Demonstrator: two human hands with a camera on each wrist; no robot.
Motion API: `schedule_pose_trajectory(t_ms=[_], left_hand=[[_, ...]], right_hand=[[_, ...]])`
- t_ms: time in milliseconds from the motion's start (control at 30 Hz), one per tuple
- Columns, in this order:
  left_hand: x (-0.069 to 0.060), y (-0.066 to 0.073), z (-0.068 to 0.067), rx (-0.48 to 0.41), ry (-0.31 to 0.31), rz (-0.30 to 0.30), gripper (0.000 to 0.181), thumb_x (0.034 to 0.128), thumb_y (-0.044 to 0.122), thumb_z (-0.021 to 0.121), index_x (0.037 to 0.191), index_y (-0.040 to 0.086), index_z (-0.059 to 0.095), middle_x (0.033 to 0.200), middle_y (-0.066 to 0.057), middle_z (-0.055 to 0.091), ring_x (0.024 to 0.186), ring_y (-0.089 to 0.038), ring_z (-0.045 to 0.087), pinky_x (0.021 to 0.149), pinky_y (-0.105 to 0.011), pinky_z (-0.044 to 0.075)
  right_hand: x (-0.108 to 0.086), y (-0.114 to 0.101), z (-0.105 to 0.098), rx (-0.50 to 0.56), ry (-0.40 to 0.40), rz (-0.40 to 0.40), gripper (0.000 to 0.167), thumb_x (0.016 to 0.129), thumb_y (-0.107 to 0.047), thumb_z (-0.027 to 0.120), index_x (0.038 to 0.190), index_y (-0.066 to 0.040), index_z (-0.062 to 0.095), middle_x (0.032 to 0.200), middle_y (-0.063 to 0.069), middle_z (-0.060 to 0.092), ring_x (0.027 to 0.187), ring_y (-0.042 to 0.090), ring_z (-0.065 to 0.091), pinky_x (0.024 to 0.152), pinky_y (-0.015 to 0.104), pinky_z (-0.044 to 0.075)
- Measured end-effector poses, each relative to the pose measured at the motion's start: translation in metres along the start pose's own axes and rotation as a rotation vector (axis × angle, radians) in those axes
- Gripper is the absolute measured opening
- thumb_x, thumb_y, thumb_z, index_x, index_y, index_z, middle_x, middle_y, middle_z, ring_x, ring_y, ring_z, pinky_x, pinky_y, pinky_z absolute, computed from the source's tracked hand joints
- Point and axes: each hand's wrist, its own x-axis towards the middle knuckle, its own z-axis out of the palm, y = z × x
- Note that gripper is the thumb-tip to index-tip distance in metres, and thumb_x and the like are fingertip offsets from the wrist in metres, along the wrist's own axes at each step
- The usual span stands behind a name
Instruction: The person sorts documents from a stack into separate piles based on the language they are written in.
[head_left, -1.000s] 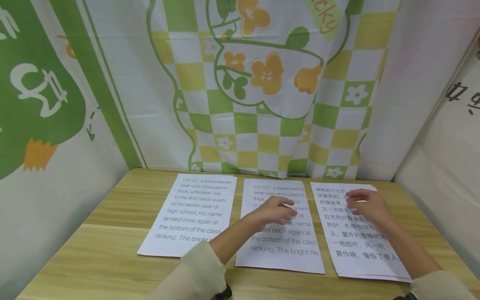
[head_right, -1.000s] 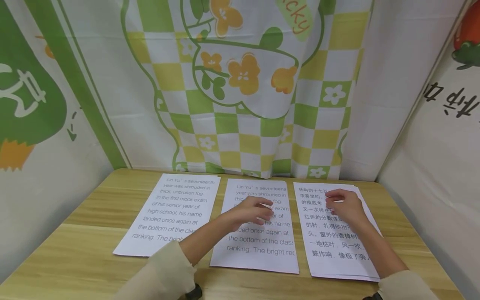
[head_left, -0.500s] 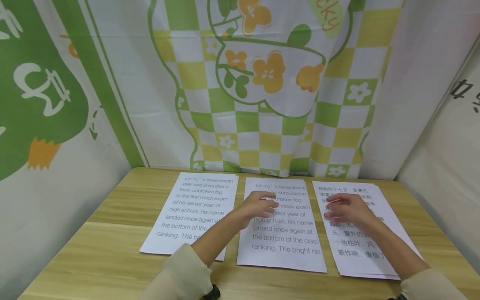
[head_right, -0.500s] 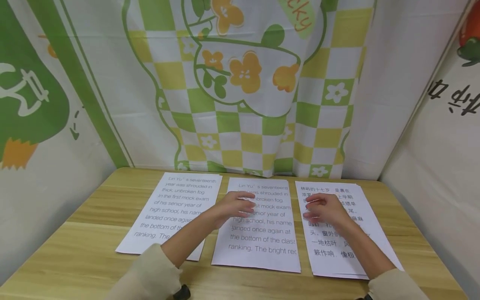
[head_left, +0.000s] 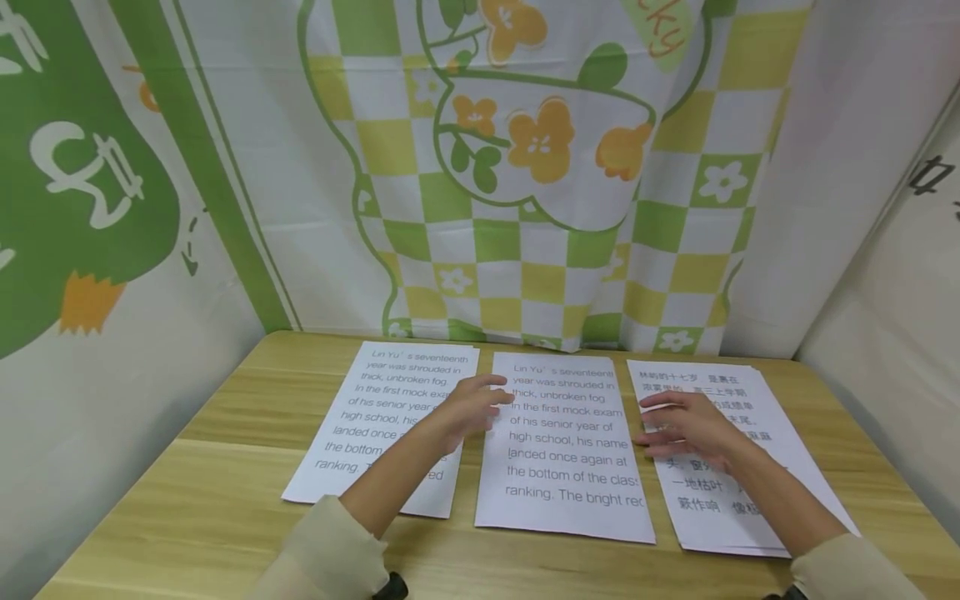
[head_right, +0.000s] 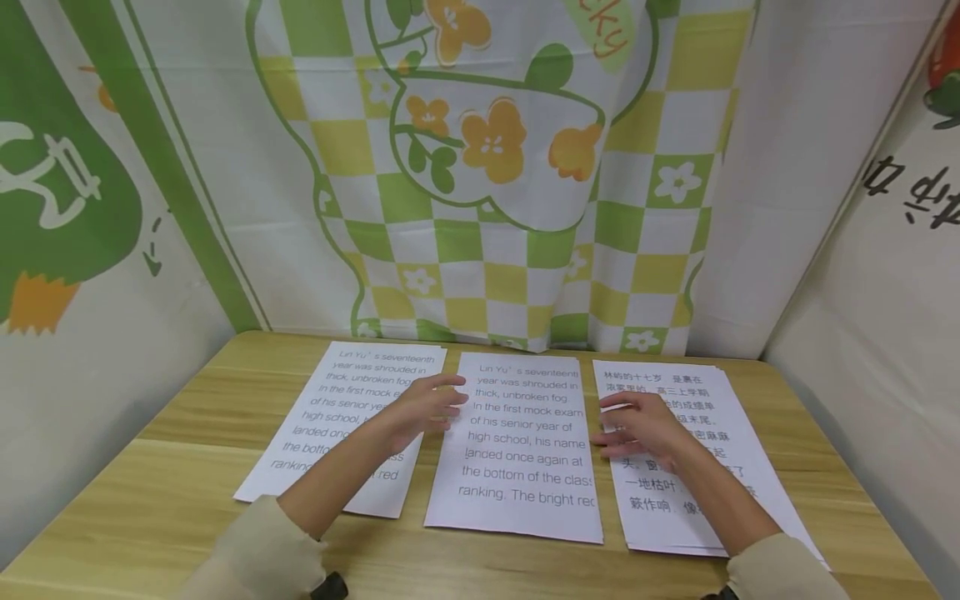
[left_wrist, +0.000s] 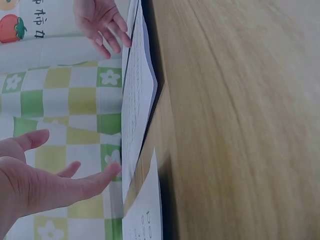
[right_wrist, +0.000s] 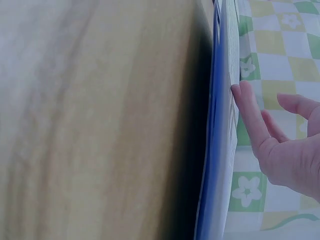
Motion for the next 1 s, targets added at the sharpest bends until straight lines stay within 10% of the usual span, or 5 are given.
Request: schedule_pose_trajectory(t_ms=[1000], left_hand=[[-0.007, -0.009, -0.028, -0.088, -0.052, -0.054, 0.054, 0.1053, 0.025, 0.053, 0.149, -0.005, 0.043, 0.146, -0.036, 0.049, 0.13, -0.048, 0.055, 0.107, -0.056, 0.052]], right_hand=[[-0.001, 0.002, -0.001, 0.118, -0.025, 0.086, 0.054, 0.103, -0.004, 0.058, 0.149, 0.014, 0.036, 0.117, 0.02, 0.067, 0.101, 0.034, 0.075, 0.091, 0.048, 0.062]])
